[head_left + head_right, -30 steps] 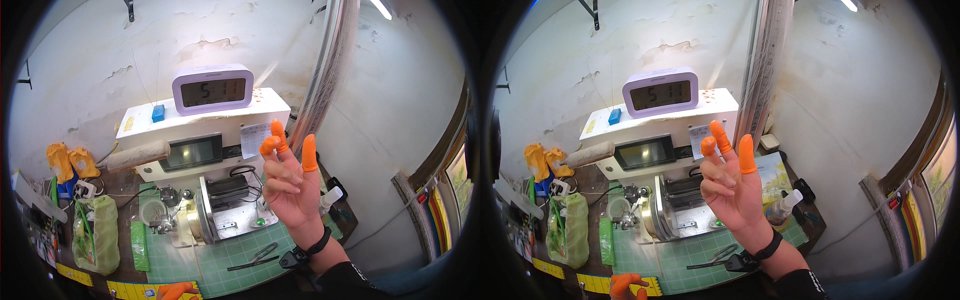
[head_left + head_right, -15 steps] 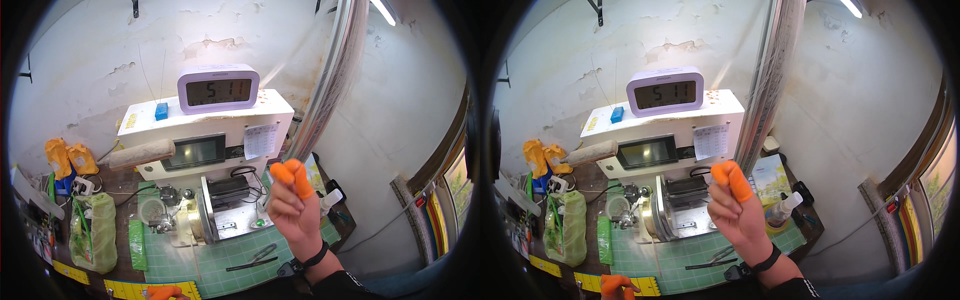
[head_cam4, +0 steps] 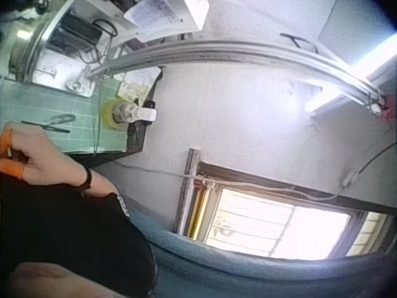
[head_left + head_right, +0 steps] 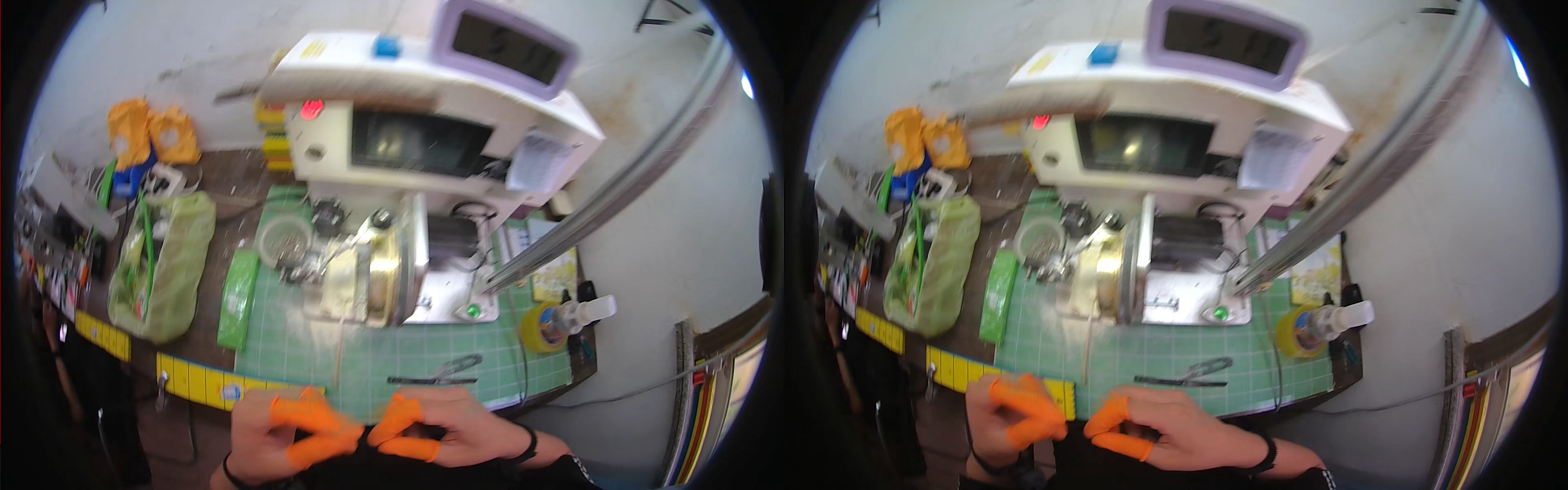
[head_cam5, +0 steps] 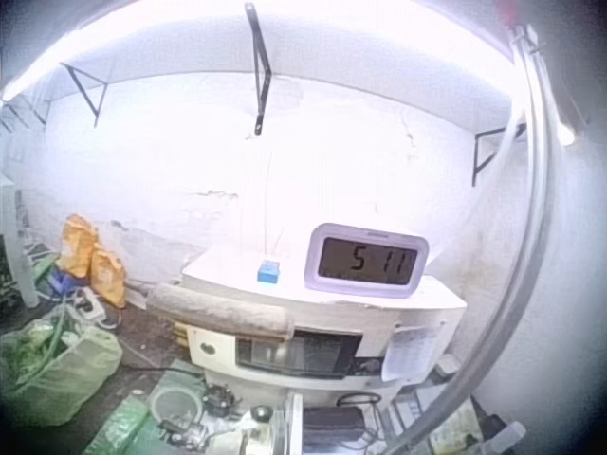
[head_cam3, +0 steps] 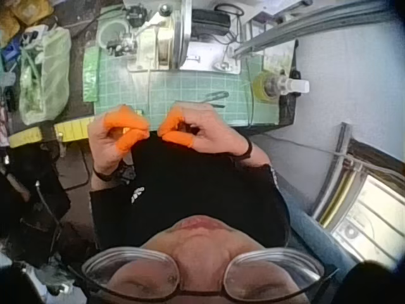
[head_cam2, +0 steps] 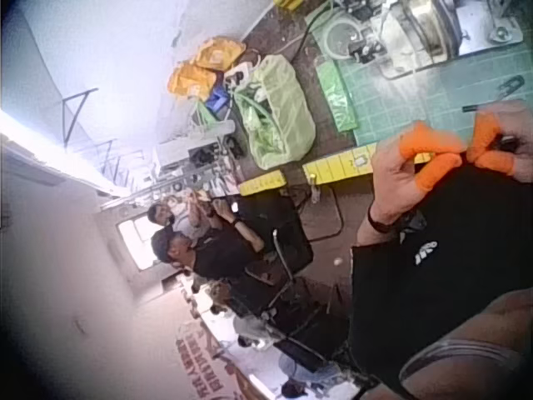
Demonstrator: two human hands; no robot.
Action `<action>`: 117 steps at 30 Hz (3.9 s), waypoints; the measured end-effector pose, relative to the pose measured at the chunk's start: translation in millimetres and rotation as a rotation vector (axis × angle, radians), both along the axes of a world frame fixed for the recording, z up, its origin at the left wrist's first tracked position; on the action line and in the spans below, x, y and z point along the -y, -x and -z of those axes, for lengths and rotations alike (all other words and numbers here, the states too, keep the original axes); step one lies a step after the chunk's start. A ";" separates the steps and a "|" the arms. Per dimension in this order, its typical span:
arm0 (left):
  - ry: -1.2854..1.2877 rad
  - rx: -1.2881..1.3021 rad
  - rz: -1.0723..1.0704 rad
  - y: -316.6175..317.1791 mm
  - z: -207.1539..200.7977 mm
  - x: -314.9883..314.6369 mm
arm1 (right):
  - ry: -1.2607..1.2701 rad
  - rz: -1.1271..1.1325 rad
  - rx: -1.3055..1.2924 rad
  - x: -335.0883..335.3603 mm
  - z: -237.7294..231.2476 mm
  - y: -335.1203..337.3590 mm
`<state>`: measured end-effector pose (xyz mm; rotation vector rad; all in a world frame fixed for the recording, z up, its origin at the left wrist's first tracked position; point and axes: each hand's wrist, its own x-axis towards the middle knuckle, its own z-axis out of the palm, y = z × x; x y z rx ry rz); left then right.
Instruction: Using a small specialized machine to assemble or press small metal components together while wearing finger cots.
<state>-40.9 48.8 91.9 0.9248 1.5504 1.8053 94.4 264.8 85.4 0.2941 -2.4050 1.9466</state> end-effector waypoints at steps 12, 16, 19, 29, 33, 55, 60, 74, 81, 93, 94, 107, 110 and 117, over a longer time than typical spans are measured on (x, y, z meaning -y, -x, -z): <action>0.241 -0.718 -0.143 19.0 26.1 31.4 | -0.923 0.044 0.086 -12.3 -69.9 15.9; 0.458 -0.499 -0.219 41.2 1.3 64.8 | -0.992 0.294 0.087 -50.4 -41.9 10.6; 0.351 -0.670 -0.372 54.0 -14.0 62.2 | -0.920 0.569 0.090 -73.6 -3.9 50.6; 0.300 -1.074 -0.240 108.2 -1.1 -54.0 | -0.099 0.611 0.019 -100.3 75.3 97.6; 0.195 -1.268 -0.273 112.0 25.6 -90.2 | -0.254 0.593 -0.006 -105.2 83.0 96.3; 0.469 -1.232 -0.414 145.1 57.8 -17.7 | -0.784 0.695 -0.162 -97.3 31.1 67.0; 0.523 -1.027 -0.317 136.6 70.7 -13.3 | -0.790 0.719 -0.152 -94.7 37.0 56.4; 0.483 -1.186 -0.366 149.9 75.3 -11.4 | -0.973 0.925 -0.407 -128.5 26.1 -4.0; 0.564 -1.097 -0.529 147.7 94.9 -2.4 | -0.960 1.011 -0.230 -159.5 40.6 -32.3; 0.550 -0.879 -0.415 141.4 75.6 -17.1 | -0.890 0.982 -0.150 -151.2 76.1 -24.3; 0.579 -0.890 -0.424 138.4 74.3 -11.0 | -0.861 0.970 -0.154 -146.3 79.4 -20.9; 0.655 -0.836 -0.234 131.5 11.1 22.3 | -0.667 0.983 -0.308 -100.9 12.3 -70.7; 0.331 -0.893 -0.164 139.4 11.1 -18.0 | -0.466 0.315 -0.478 -60.4 17.3 -0.1; 0.258 -0.562 0.132 167.2 33.9 -50.3 | -0.310 0.142 -0.265 41.5 56.9 89.0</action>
